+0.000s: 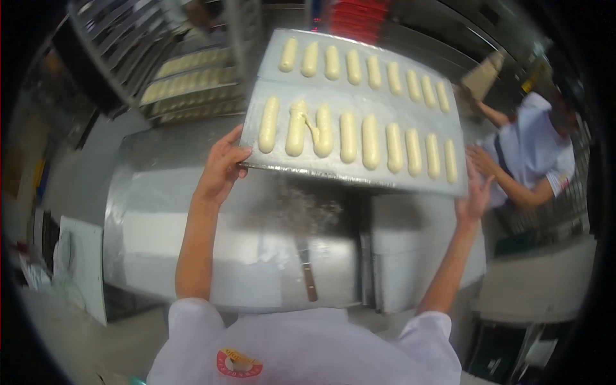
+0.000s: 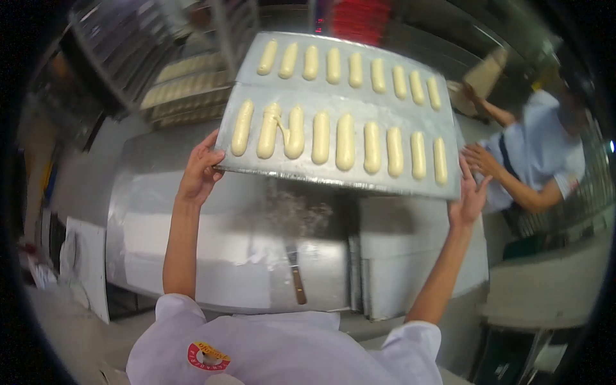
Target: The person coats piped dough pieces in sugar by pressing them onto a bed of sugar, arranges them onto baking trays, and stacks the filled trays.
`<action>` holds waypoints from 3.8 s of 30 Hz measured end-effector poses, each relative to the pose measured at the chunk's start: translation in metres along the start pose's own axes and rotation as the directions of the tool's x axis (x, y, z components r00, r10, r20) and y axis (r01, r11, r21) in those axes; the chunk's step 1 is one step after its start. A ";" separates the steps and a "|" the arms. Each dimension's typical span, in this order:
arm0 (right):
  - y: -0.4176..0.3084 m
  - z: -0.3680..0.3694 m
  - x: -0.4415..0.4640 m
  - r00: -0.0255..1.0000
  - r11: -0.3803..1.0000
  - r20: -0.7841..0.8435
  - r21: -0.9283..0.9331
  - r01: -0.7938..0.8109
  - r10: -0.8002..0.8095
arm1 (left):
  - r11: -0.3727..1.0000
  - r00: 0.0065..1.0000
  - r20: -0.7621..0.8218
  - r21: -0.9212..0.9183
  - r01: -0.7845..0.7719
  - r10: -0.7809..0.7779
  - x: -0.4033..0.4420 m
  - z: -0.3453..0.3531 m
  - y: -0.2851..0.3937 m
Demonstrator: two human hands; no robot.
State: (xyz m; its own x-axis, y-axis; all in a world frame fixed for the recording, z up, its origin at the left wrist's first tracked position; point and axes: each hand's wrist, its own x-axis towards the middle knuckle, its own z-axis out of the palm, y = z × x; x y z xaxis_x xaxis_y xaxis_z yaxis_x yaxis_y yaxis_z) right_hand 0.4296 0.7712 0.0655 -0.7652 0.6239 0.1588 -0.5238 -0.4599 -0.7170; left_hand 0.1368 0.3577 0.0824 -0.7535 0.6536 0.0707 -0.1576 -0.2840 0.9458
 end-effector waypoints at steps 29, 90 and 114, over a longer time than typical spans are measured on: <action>0.483 0.229 -0.010 0.975 0.044 -0.197 -0.978 -0.202 0.099 | 0.289 0.865 -0.278 0.862 0.417 -0.417 -0.083 -0.498 0.001; 0.447 0.234 0.072 0.997 0.629 -0.072 -0.774 -0.065 0.015 | 0.858 0.867 -0.455 0.509 0.068 0.201 0.043 -0.521 -0.005; 0.408 0.236 -0.231 0.980 0.306 -0.087 -0.942 -0.139 0.177 | 0.620 0.903 -0.389 0.758 0.203 0.181 -0.306 -0.484 -0.018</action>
State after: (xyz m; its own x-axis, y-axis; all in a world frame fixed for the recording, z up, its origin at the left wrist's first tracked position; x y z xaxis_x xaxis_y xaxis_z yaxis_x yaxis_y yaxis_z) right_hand 0.3038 0.2903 -0.1034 -0.8104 0.5850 -0.0303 0.2986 0.3680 -0.8806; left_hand 0.0614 -0.1767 -0.1096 -0.9576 0.2659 0.1112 0.2333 0.4885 0.8408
